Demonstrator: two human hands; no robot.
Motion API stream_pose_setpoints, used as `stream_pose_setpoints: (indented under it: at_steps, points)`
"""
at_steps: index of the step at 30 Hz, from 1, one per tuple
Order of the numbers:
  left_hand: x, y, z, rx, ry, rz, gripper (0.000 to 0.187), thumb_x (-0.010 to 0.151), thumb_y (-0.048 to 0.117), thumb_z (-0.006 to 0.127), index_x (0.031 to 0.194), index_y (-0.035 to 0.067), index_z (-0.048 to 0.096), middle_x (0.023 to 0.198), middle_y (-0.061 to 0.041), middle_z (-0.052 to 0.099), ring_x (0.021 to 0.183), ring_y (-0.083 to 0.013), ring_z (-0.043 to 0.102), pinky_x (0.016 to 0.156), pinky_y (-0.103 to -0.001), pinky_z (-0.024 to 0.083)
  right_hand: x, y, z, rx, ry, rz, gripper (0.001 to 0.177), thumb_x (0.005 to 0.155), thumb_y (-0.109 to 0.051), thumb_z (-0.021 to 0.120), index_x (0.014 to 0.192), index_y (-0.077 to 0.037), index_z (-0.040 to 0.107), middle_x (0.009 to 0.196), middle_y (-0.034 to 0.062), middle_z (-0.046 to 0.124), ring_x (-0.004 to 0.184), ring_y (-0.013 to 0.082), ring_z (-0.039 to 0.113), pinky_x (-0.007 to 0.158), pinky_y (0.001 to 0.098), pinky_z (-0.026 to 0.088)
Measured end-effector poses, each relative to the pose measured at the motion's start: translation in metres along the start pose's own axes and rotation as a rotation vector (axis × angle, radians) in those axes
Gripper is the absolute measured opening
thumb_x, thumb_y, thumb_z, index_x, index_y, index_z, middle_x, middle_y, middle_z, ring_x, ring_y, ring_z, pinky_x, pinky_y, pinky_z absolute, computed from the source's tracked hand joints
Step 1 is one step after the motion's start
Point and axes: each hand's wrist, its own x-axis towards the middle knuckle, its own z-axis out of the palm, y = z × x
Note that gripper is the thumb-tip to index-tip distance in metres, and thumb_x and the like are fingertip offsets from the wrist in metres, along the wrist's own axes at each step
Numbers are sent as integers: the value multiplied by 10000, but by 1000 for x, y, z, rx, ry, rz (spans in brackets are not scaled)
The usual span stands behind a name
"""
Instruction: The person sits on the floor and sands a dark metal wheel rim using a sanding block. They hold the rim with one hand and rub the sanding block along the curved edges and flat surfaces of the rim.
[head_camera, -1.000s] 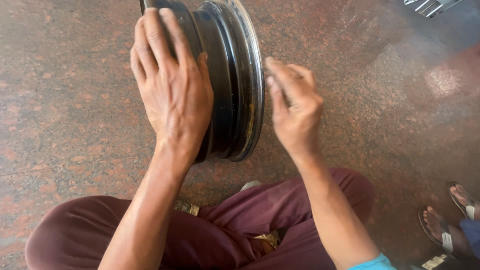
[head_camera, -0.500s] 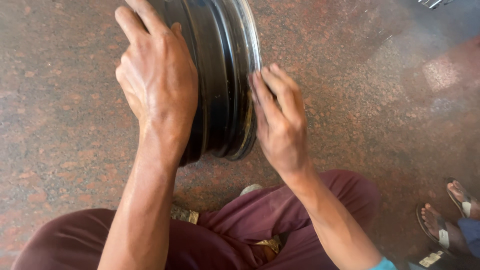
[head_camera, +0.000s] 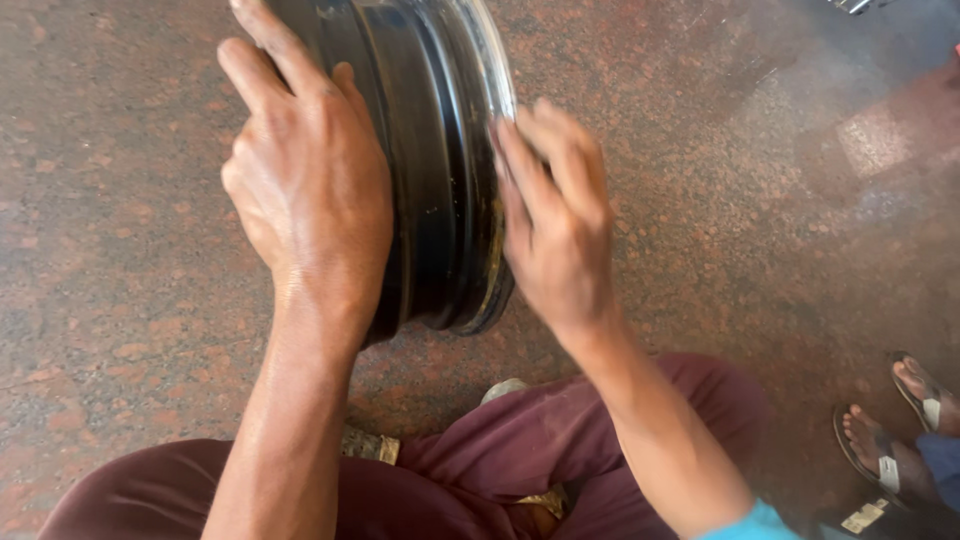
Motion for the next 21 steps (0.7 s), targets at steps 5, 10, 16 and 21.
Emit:
stream_pose_setpoints:
  at_steps: [5, 10, 16, 21]
  points:
    - [11, -4, -2, -11, -22, 23, 599, 1167, 240, 595, 1511, -172, 329, 1280, -264, 554, 667, -274, 734, 448, -273, 588, 0, -4, -9, 6, -3, 36, 269, 972, 49, 719, 1240, 43, 709, 1328, 216, 633, 1289, 387, 608, 1146, 448, 539]
    - [5, 0, 3, 48, -52, -11, 609, 1154, 271, 583, 1507, -157, 331, 1262, -269, 554, 641, -289, 735, 449, -297, 595, 6, 12, 6, 35, 8, 51, 228, 1008, 24, 732, 1236, 19, 715, 1306, 188, 643, 1271, 346, 621, 1123, 410, 569]
    - [13, 0, -4, 56, -57, -5, 616, 1140, 284, 577, 1498, -158, 339, 1257, -266, 564, 652, -302, 741, 461, -311, 603, -2, -2, -8, 49, 4, 66, 247, 978, 15, 720, 1225, 17, 721, 1297, 180, 648, 1287, 356, 601, 1137, 424, 552]
    - [6, -1, -1, 56, -40, -5, 578, 1159, 258, 579, 1494, -158, 358, 1278, -270, 567, 676, -303, 747, 463, -305, 603, 15, 11, 6, -12, -9, -14, 231, 998, 7, 743, 1229, 5, 727, 1301, 157, 651, 1299, 331, 592, 1153, 424, 533]
